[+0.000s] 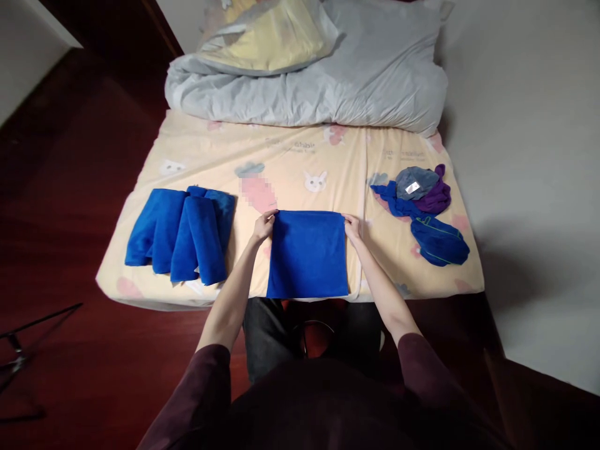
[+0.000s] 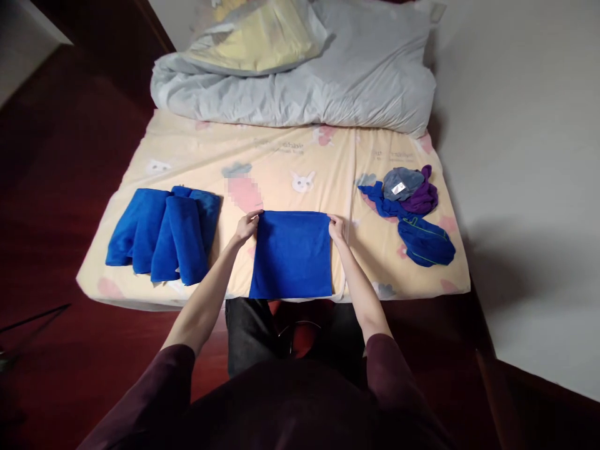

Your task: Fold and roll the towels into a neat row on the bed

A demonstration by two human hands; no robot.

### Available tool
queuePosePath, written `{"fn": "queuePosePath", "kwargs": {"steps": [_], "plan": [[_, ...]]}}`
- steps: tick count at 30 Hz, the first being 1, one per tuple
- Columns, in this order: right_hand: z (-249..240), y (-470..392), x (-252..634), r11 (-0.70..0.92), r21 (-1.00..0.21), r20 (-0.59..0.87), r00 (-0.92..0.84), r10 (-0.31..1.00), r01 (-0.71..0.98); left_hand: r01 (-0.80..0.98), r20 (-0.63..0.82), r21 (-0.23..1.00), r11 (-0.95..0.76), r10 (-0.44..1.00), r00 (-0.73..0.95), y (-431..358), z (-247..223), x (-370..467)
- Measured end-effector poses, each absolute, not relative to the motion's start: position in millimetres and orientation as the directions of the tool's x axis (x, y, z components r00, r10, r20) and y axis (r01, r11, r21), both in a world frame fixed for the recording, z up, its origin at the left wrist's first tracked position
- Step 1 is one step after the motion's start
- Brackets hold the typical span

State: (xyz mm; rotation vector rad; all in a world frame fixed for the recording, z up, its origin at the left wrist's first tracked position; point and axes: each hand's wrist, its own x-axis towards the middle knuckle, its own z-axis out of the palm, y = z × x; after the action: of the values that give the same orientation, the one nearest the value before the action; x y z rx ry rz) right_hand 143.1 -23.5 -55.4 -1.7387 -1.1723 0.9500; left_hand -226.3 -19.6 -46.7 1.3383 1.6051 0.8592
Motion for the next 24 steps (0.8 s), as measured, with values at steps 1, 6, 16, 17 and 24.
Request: {"fn": "queuePosePath", "kwargs": {"steps": [1, 6, 16, 17, 24], "plan": [[-56.1, -19.5, 143.0, -0.236, -0.912, -0.14, 0.286, 0.948, 0.335, 0.415, -0.18, 0.89, 0.189, 0.982, -0.06, -15.5, -46.7, -227.0], [-63.0, -1.3, 140.4, -0.217, -0.906, -0.119, 0.273, 0.955, 0.363, 0.536, -0.162, 0.826, 0.176, 0.984, -0.073, -0.9, -49.2, -227.4], [-80.6, 14.0, 135.0, -0.117, -0.744, 0.0, 0.175, 0.985, 0.658, 0.734, -0.091, 0.676, 0.069, 0.996, -0.01, 25.4, -58.9, -228.6], [-79.9, 16.9, 135.8, -0.101, -0.734, 0.009, 0.158, 0.987, 0.672, 0.757, -0.095, 0.652, 0.049, 0.995, 0.018, 31.2, -59.2, -230.7], [-73.1, 39.3, 147.6, -0.251, -0.614, -0.258, 0.111, 0.96, 0.749, 0.857, -0.315, 0.514, -0.045, 0.919, 0.237, 71.4, -62.2, -246.7]]}}
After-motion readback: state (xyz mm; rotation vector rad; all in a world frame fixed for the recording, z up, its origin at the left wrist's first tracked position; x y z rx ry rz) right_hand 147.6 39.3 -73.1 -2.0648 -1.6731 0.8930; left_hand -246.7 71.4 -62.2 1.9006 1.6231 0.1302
